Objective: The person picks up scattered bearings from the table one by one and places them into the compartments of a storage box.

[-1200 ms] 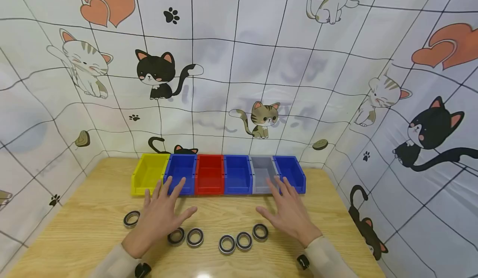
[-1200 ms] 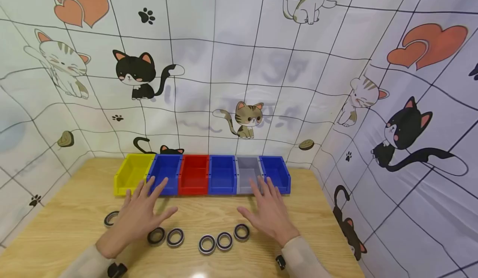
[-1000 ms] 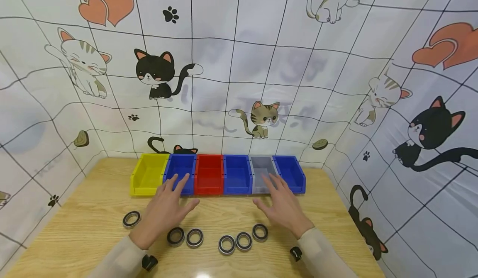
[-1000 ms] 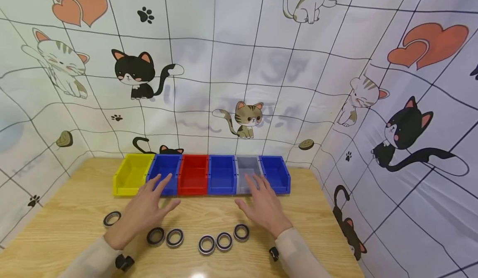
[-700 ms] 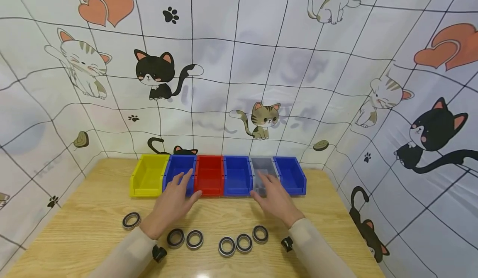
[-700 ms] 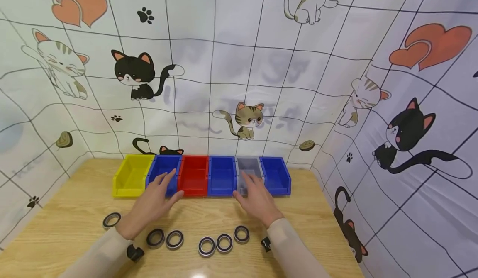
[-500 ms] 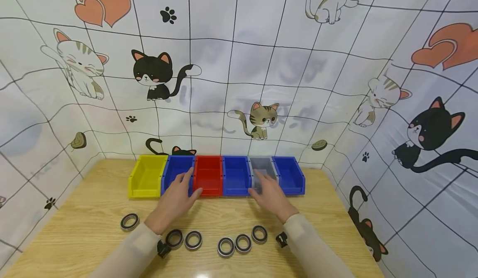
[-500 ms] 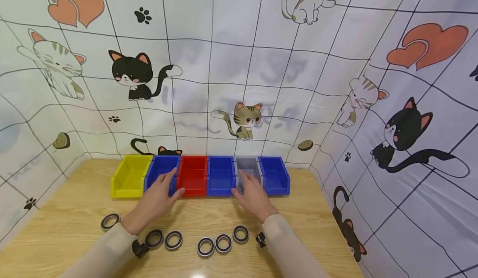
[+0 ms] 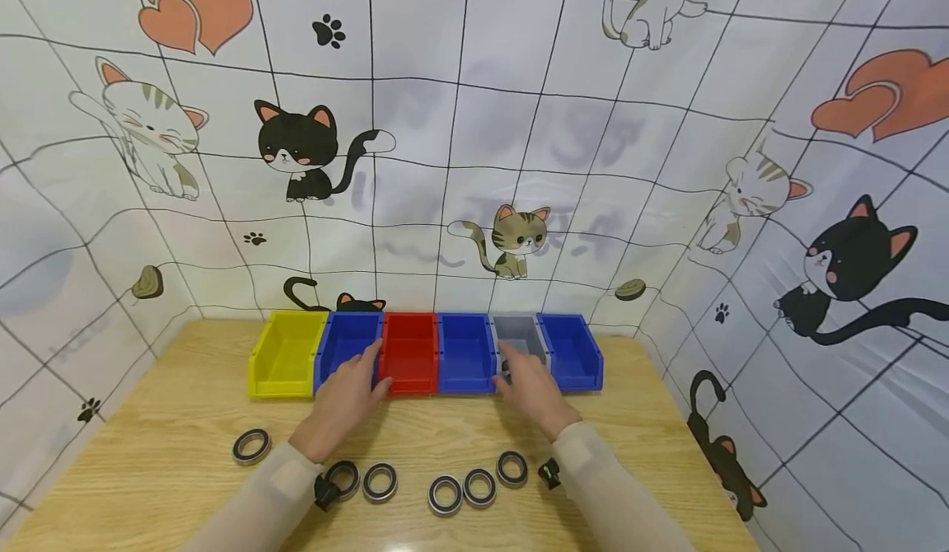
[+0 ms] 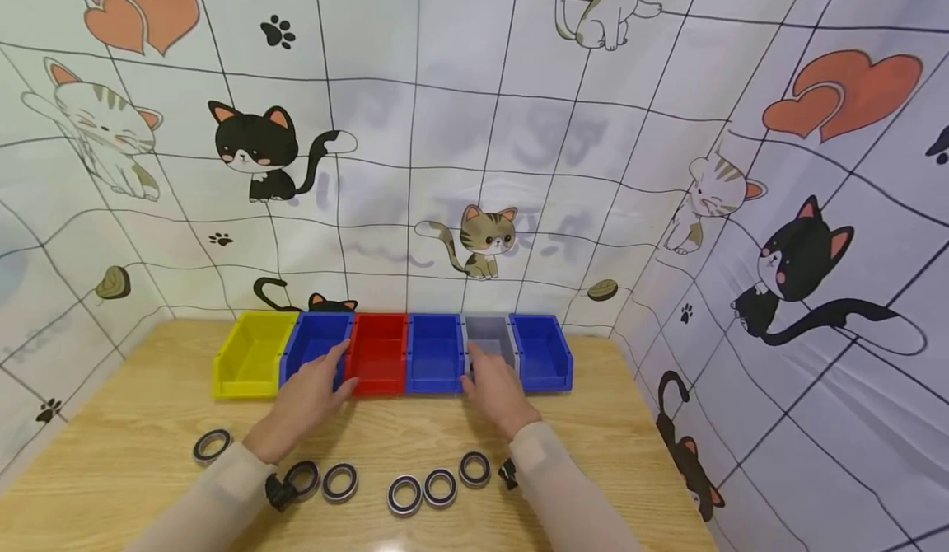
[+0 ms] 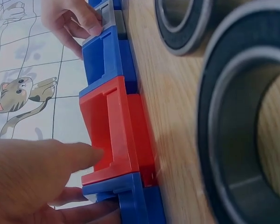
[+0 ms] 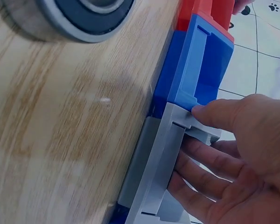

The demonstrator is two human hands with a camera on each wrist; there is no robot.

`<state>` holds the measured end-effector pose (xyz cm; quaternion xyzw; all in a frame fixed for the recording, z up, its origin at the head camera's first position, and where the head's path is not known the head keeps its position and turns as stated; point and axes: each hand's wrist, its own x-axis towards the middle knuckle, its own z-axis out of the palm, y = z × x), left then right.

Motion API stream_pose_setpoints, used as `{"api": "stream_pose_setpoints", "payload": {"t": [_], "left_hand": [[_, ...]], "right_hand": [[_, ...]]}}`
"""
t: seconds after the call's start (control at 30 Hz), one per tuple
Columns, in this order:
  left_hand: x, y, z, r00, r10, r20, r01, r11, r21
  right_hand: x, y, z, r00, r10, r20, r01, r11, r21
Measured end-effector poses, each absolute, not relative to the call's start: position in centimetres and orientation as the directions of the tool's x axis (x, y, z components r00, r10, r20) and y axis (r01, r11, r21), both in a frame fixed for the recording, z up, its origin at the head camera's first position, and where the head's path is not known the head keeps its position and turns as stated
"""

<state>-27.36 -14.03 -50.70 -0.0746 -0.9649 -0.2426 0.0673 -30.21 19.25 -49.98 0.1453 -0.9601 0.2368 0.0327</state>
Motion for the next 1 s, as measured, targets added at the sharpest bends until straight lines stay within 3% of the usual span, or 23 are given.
{"api": "stream_pose_setpoints", "payload": {"t": [0.77,1.0], "left_hand": [[-25.7,-15.3,-50.9,-0.967,0.144,0.210,0.226,0.862,0.454],[-24.8,-15.3,-50.1,-0.977,0.148,0.151,0.202,0.863,0.464]], "right_hand": [[-26.7,19.1,-49.5,-0.968,-0.224,0.116,-0.253,0.842,-0.477],[-25.4,19.1,-49.2,-0.966,-0.227,0.125,-0.259,0.848,-0.463]]}}
